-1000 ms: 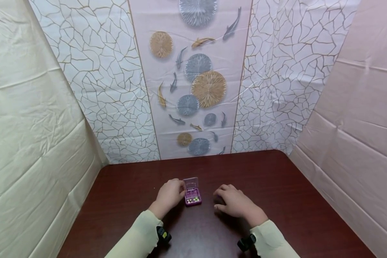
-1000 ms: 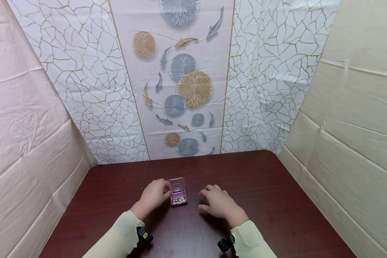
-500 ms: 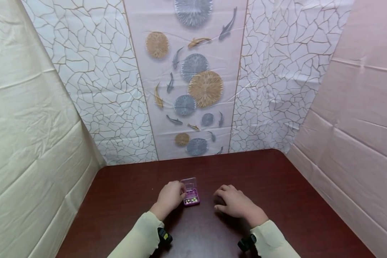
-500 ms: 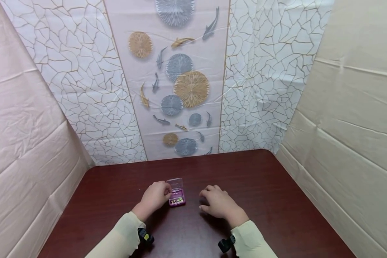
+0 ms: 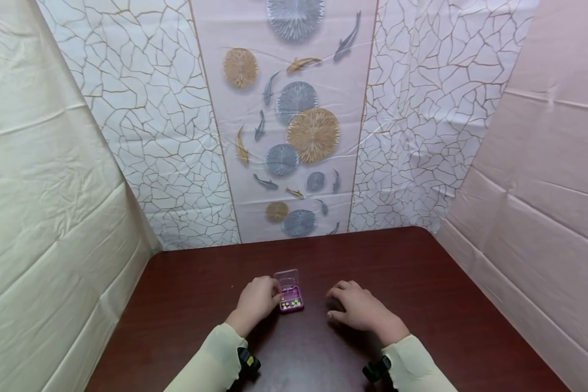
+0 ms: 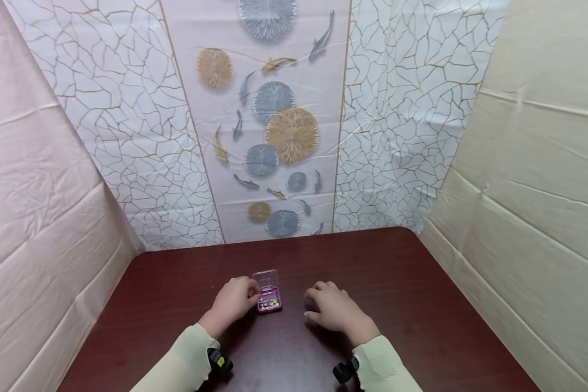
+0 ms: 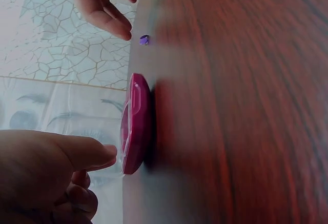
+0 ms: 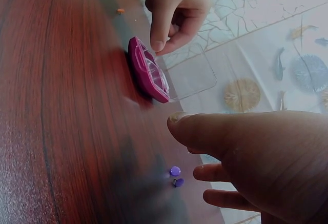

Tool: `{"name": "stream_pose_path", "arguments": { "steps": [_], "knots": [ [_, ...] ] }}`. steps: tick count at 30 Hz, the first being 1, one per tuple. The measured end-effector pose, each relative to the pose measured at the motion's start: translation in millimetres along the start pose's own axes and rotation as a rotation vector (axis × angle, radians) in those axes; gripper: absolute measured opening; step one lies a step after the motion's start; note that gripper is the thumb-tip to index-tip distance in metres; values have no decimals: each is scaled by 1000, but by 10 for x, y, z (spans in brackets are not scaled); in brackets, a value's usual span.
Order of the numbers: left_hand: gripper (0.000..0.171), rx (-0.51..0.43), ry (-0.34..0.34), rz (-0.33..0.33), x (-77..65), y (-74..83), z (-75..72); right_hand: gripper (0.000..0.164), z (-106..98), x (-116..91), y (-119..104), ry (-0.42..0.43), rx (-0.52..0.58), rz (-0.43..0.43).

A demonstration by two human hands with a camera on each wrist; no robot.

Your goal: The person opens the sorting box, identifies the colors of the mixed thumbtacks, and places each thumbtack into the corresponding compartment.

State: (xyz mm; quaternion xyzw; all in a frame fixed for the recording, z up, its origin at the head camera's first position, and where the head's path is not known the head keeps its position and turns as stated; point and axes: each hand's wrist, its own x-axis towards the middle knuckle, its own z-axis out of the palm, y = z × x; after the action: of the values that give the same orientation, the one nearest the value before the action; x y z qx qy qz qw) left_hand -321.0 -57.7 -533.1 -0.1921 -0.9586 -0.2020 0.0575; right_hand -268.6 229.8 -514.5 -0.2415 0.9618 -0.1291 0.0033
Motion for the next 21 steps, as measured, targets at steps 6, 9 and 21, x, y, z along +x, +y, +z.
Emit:
{"name": "stream_pose_path", "arguments": {
  "steps": [6,9,21],
  "knots": [
    [4,23,32,-3,-99,-102,-88,40,18,18,-8,0,-7,4],
    [4,48,48,7,-126,-152,-139,40,14,24,-6,4,-15,7],
    [4,31,-12,-111,-321,-375,-222,38,4,41,-37,4,-14,4]
  ]
}}
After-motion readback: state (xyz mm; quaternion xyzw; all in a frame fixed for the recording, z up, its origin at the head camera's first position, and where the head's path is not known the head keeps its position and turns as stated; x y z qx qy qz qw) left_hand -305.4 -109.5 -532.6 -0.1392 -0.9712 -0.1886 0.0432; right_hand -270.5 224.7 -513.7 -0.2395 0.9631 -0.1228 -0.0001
